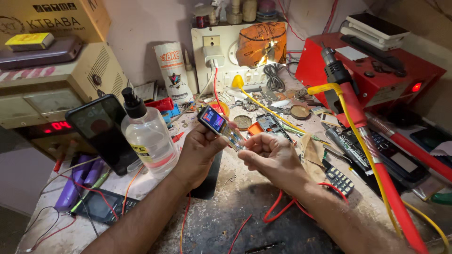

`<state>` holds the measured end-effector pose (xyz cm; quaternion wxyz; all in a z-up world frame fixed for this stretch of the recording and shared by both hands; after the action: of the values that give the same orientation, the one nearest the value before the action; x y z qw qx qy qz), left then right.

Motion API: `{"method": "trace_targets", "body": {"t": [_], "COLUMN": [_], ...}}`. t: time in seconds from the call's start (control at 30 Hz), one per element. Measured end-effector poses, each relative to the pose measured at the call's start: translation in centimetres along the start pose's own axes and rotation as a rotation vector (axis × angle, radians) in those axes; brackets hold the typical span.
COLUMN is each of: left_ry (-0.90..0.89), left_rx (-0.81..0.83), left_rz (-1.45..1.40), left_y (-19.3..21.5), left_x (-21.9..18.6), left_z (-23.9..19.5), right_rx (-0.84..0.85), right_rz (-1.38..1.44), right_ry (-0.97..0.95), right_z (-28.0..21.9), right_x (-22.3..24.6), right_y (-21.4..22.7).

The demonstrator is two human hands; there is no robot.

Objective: The person connects a small electronic device with a screen to a power source using red and black wires. The device powers on and displays a boot sequence. The person holds the device and observes the screen as it cycles through menus.

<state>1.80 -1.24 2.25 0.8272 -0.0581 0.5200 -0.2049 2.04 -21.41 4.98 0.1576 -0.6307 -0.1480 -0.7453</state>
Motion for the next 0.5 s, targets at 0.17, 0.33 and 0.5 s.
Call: {"method": "trace_targets", "body": {"t": [0.17,0.33,0.5], "left_ry": [0.043,0.066,0.059], "left_rx": [-0.143,-0.186,-0.165], "left_rz": [-0.031,-0.055,-0.075], "left_y": [-0.33,-0.69,-0.78], "left_x": [0.05,-0.20,-0.16], "left_z": [0.04,0.20,-0.04], "right_rx": [-0.112,-0.109,-0.163], "right_rz": [0.026,-0.024,-0.147], "right_ry": [0.018,0.135,0.213], "right_z": [-0.16,-0.11,-0.43], "right_x": [-0.48,-0.50,-0.84], "right_y": [-0.26,-0.49,-0.83]}}
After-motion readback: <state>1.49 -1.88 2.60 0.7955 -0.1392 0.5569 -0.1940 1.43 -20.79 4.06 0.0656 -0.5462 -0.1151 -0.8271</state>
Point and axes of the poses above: each hand's wrist, its own z-axis towards the middle knuckle, its own y-axis out of the back of the hand, x = y × z, the point moved 2 cm from there along z, towards the middle knuckle, and after that the axes turned 6 degrees about z, right-handed, at the moved point
